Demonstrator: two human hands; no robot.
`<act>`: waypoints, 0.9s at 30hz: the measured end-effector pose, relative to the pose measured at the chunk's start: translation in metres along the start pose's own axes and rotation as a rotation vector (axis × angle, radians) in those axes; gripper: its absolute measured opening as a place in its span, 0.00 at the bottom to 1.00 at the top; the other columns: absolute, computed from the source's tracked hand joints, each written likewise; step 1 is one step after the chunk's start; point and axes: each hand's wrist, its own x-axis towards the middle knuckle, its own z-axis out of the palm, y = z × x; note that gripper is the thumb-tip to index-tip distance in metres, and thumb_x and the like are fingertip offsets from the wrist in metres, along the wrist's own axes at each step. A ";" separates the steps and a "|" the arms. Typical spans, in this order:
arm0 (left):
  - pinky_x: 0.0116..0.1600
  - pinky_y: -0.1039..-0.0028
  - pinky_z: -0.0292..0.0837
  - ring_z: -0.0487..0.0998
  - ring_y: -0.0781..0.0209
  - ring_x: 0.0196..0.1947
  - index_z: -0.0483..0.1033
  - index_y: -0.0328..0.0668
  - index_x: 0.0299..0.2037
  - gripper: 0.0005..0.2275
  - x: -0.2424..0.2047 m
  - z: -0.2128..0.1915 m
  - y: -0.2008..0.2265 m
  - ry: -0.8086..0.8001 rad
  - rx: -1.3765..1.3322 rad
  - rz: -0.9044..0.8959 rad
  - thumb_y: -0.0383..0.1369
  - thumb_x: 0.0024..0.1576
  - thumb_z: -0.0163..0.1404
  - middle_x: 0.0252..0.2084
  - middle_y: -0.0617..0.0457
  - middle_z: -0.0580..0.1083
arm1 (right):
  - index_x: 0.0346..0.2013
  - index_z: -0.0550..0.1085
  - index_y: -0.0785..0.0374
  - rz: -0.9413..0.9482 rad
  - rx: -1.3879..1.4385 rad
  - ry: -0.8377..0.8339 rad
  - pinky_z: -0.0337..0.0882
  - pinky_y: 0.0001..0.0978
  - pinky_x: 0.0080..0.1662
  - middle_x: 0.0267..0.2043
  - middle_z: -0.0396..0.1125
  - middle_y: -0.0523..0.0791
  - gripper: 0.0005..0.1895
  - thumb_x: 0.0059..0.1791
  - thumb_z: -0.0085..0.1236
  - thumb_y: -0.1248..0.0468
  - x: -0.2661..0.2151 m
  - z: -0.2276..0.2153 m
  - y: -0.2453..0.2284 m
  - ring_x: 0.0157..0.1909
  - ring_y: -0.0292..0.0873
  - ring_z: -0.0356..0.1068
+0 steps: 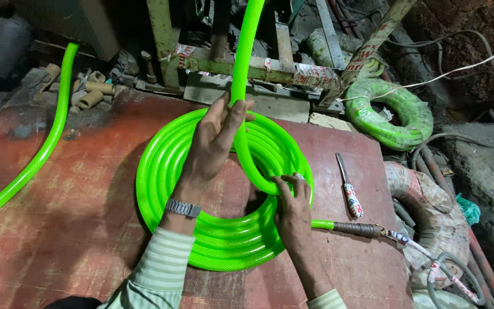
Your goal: The person coils a green hose by hand onto a flat surface.
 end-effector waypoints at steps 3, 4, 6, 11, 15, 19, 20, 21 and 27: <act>0.46 0.69 0.79 0.81 0.57 0.39 0.64 0.26 0.62 0.28 0.000 0.004 0.001 0.016 -0.042 -0.012 0.44 0.61 0.53 0.43 0.40 0.77 | 0.59 0.72 0.52 0.026 -0.010 -0.028 0.58 0.57 0.65 0.53 0.62 0.51 0.25 0.49 0.48 0.73 -0.005 0.000 -0.004 0.63 0.60 0.59; 0.41 0.72 0.80 0.81 0.60 0.32 0.66 0.26 0.59 0.24 -0.003 0.003 0.003 0.049 -0.024 -0.022 0.40 0.61 0.54 0.37 0.42 0.77 | 0.59 0.73 0.51 0.049 0.001 -0.041 0.58 0.57 0.66 0.52 0.63 0.52 0.24 0.49 0.47 0.73 -0.005 0.000 -0.005 0.64 0.60 0.59; 0.41 0.72 0.80 0.81 0.60 0.32 0.68 0.27 0.57 0.22 -0.008 -0.007 -0.013 0.060 -0.002 -0.024 0.39 0.61 0.54 0.36 0.42 0.78 | 0.59 0.73 0.51 0.050 -0.001 -0.051 0.58 0.58 0.66 0.52 0.63 0.52 0.24 0.50 0.48 0.73 -0.006 0.000 -0.003 0.64 0.60 0.58; 0.42 0.69 0.82 0.82 0.58 0.33 0.70 0.30 0.56 0.19 -0.025 -0.023 -0.019 0.057 0.031 -0.031 0.38 0.62 0.54 0.35 0.41 0.78 | 0.57 0.73 0.47 0.042 -0.002 -0.100 0.57 0.57 0.67 0.51 0.63 0.50 0.24 0.49 0.51 0.71 -0.012 0.004 -0.002 0.63 0.59 0.60; 0.45 0.68 0.82 0.82 0.57 0.35 0.69 0.28 0.57 0.18 -0.033 -0.035 -0.022 0.040 0.061 -0.048 0.36 0.63 0.52 0.36 0.40 0.77 | 0.54 0.75 0.48 0.018 -0.039 -0.087 0.58 0.58 0.66 0.52 0.63 0.51 0.22 0.49 0.52 0.71 -0.010 0.004 -0.002 0.63 0.60 0.60; 0.48 0.67 0.81 0.82 0.56 0.38 0.68 0.29 0.59 0.18 -0.044 -0.041 -0.032 0.008 0.104 -0.079 0.36 0.65 0.49 0.39 0.39 0.78 | 0.53 0.76 0.48 0.005 -0.042 -0.115 0.59 0.58 0.66 0.50 0.64 0.51 0.20 0.49 0.53 0.69 -0.015 0.010 0.012 0.63 0.60 0.61; 0.48 0.67 0.81 0.82 0.56 0.38 0.68 0.29 0.59 0.18 -0.047 -0.039 -0.029 0.008 0.104 -0.077 0.36 0.65 0.49 0.39 0.39 0.78 | 0.53 0.76 0.48 0.003 -0.043 -0.113 0.59 0.58 0.66 0.50 0.64 0.51 0.20 0.49 0.53 0.69 -0.017 0.011 0.015 0.63 0.60 0.61; 0.49 0.66 0.80 0.82 0.55 0.39 0.69 0.29 0.58 0.18 -0.049 -0.036 -0.026 -0.003 0.116 -0.089 0.37 0.64 0.49 0.39 0.39 0.79 | 0.53 0.76 0.46 0.019 -0.037 -0.147 0.61 0.58 0.64 0.50 0.64 0.50 0.20 0.48 0.55 0.69 -0.019 0.013 0.018 0.62 0.61 0.60; 0.55 0.65 0.77 0.81 0.58 0.44 0.69 0.30 0.57 0.19 -0.065 -0.032 -0.023 -0.003 0.177 -0.133 0.39 0.64 0.49 0.42 0.41 0.79 | 0.51 0.77 0.44 0.083 -0.038 -0.220 0.65 0.58 0.62 0.50 0.64 0.49 0.21 0.46 0.59 0.69 -0.023 0.010 0.026 0.63 0.62 0.60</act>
